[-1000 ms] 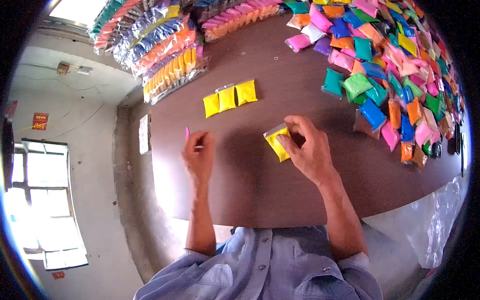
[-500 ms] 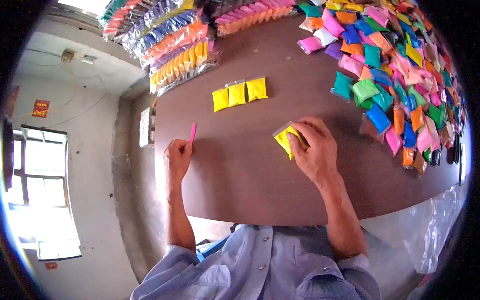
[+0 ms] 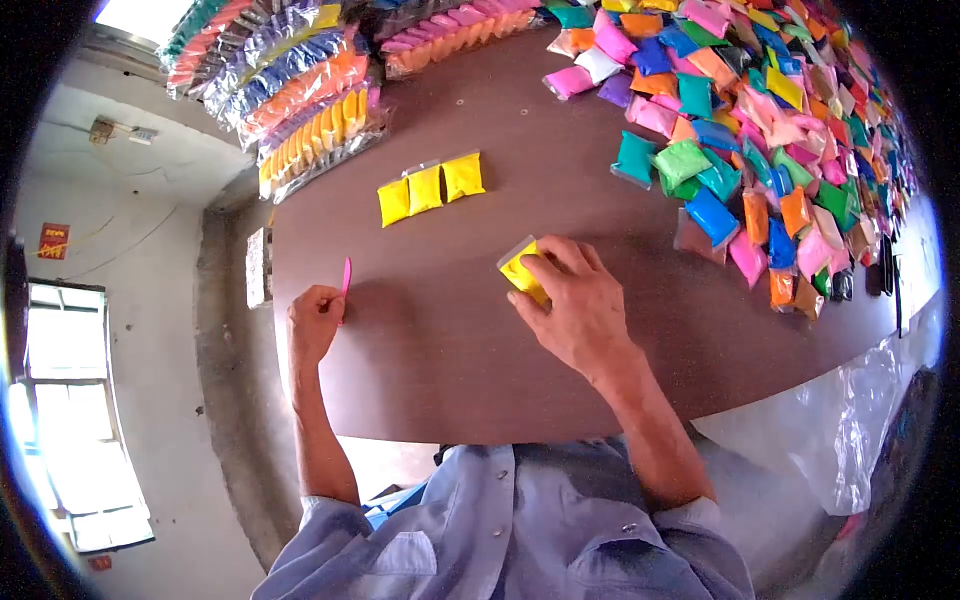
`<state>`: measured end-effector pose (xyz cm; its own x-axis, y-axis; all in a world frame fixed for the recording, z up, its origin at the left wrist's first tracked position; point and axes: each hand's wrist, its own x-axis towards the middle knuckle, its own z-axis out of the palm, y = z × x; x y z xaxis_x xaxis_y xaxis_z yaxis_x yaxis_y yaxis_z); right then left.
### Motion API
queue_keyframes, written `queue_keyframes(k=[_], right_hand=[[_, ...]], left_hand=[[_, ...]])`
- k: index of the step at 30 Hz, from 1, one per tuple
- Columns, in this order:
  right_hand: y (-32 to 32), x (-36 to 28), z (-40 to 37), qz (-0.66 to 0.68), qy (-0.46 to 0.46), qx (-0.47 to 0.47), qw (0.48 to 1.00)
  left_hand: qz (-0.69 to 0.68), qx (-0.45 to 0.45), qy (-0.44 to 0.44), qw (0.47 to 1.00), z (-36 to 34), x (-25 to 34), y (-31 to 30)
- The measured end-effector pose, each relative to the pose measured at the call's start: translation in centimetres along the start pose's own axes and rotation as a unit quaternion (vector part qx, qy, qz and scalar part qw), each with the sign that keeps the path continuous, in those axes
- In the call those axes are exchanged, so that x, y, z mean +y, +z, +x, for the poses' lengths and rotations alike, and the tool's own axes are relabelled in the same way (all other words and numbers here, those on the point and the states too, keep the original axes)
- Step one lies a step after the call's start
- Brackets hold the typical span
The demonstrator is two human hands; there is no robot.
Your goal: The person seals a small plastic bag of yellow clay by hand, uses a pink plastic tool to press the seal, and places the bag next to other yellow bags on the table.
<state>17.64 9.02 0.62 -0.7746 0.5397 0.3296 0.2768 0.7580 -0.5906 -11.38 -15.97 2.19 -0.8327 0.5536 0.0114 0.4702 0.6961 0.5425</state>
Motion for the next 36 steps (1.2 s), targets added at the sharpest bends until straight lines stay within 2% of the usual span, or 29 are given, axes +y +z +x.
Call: queue_keyframes(k=[6,16,18,19,21,22,24,26,28,30,32,36], right_hand=[[-0.3,0.1,-1.4,-0.023,0.003,-0.029,0.999],[-0.2,-0.2,-2.9,-0.017,-0.015,-0.017,1.000],[-0.1,0.1,-3.0,-0.016,-0.020,-0.012,1.000],[0.0,0.1,-3.0,-0.017,-0.019,-0.012,1.000],[0.1,0.2,-3.1,-0.019,-0.023,-0.002,1.000],[0.2,0.2,-3.1,-0.020,-0.021,-0.003,1.000],[0.3,0.3,-3.2,-0.024,-0.020,0.005,0.999],[0.4,0.1,-3.1,-0.027,-0.014,0.005,1.000],[0.5,-0.1,-3.0,-0.028,-0.011,0.004,1.000],[0.4,-0.2,-2.8,-0.025,-0.018,0.022,0.999],[0.4,-0.1,-2.8,-0.021,-0.017,0.030,0.999],[0.4,0.0,-2.9,-0.009,-0.022,0.056,0.998]], left_hand=[[0.011,-0.045,-0.003,0.999,0.0,0.4,-0.6],[0.000,-0.068,-0.013,0.998,-0.7,1.1,-0.6],[0.096,-0.022,0.064,0.993,-1.2,1.1,-0.1],[0.095,-0.023,0.064,0.993,-1.4,1.2,0.1],[0.160,0.024,0.142,0.976,-1.9,1.4,0.7],[0.159,0.022,0.142,0.977,-2.4,2.1,1.1],[-0.026,-0.023,0.079,0.996,-3.8,4.8,1.8],[-0.144,-0.076,0.075,0.984,-5.4,7.9,3.6],[-0.168,-0.112,0.120,0.972,-6.8,12.0,5.5],[-0.191,-0.144,0.113,0.964,-7.4,14.4,8.1],[-0.161,-0.117,0.237,0.951,-7.4,15.5,10.1],[-0.171,-0.111,0.205,0.957,-7.6,15.8,10.9]])
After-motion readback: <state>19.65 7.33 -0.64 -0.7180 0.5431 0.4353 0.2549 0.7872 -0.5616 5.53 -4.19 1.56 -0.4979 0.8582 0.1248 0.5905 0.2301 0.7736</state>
